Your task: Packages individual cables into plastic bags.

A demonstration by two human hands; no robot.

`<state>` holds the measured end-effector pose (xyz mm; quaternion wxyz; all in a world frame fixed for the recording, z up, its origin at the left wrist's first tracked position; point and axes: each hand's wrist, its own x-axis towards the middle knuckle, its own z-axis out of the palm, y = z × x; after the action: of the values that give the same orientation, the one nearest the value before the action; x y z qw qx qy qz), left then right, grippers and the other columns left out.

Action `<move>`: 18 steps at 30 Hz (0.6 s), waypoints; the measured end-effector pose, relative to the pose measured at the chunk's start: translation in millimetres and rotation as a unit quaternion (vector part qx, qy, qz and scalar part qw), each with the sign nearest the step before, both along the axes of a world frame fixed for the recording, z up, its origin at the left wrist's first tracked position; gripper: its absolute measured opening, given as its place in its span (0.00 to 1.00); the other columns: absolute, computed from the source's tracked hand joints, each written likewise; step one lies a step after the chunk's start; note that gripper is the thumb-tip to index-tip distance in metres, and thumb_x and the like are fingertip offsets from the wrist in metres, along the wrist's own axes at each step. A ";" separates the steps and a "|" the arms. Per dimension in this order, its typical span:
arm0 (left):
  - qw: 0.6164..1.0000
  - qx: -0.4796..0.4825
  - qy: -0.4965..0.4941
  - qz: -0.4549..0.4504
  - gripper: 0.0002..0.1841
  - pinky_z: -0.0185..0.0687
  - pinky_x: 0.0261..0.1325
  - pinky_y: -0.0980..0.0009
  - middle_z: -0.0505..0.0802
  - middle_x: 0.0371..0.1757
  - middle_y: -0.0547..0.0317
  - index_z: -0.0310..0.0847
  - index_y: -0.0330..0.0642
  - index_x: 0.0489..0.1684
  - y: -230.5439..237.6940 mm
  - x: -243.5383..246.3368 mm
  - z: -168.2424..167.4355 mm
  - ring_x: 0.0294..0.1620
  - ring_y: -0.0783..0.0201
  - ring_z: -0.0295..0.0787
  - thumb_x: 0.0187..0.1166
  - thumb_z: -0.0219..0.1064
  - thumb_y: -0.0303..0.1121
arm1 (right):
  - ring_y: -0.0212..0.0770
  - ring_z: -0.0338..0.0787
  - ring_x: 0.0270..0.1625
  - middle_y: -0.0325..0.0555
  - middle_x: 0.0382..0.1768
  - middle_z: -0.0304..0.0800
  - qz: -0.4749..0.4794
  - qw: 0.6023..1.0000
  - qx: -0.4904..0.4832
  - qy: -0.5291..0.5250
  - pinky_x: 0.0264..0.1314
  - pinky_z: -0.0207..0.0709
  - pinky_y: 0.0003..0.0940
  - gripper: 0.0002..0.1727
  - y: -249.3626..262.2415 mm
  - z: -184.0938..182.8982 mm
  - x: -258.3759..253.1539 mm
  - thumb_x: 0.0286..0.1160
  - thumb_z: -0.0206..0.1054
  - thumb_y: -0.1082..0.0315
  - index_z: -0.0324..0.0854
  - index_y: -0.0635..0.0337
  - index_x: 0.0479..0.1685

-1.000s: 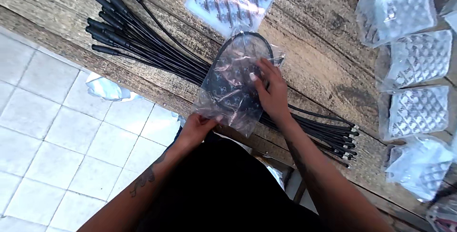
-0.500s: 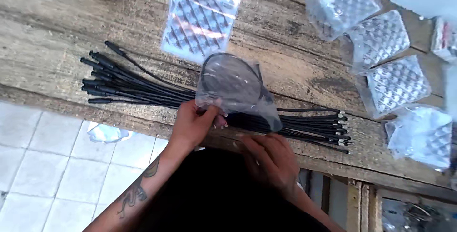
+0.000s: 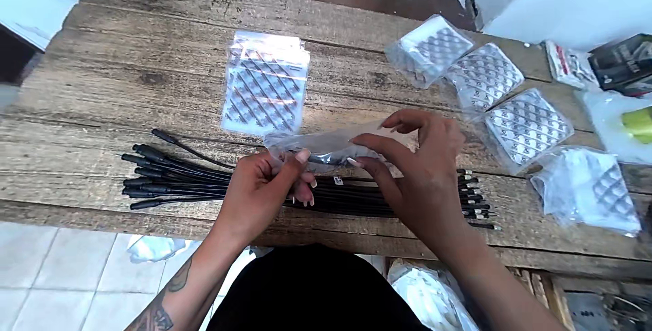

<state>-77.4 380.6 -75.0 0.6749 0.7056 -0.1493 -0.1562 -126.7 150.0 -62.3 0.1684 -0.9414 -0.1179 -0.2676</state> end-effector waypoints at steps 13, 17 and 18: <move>0.919 0.108 -0.349 0.149 0.08 0.84 0.40 0.80 0.89 0.34 0.70 0.84 0.46 0.40 13.6 -6.8 9.8 0.35 0.78 0.86 0.80 0.72 0.39 | 0.41 0.86 0.49 0.47 0.46 0.90 0.082 0.995 -0.011 -0.060 0.61 0.66 0.47 0.09 6.7 19.8 9.2 0.86 0.63 0.64 0.86 0.58 0.44; 0.808 0.220 -0.530 0.137 0.18 0.62 0.61 0.57 0.89 0.59 0.56 0.85 0.48 0.58 7.5 -2.6 15.7 0.56 0.56 0.78 0.79 0.73 0.48 | 0.38 0.86 0.49 0.45 0.45 0.90 0.102 0.994 0.011 -0.045 0.61 0.65 0.46 0.09 11.0 18.9 11.2 0.86 0.63 0.65 0.86 0.58 0.43; 0.801 0.239 -0.535 0.119 0.17 0.59 0.58 0.54 0.91 0.56 0.58 0.88 0.50 0.57 5.3 2.0 17.3 0.54 0.55 0.78 0.78 0.72 0.49 | 0.37 0.86 0.49 0.45 0.45 0.90 0.106 0.993 0.011 -0.042 0.61 0.64 0.46 0.09 12.2 18.5 10.8 0.86 0.63 0.64 0.86 0.57 0.43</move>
<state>-75.4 385.9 -57.7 0.3110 0.8280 -0.3599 0.2969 -115.9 162.2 -43.8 0.2008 -0.9096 -0.2212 -0.2887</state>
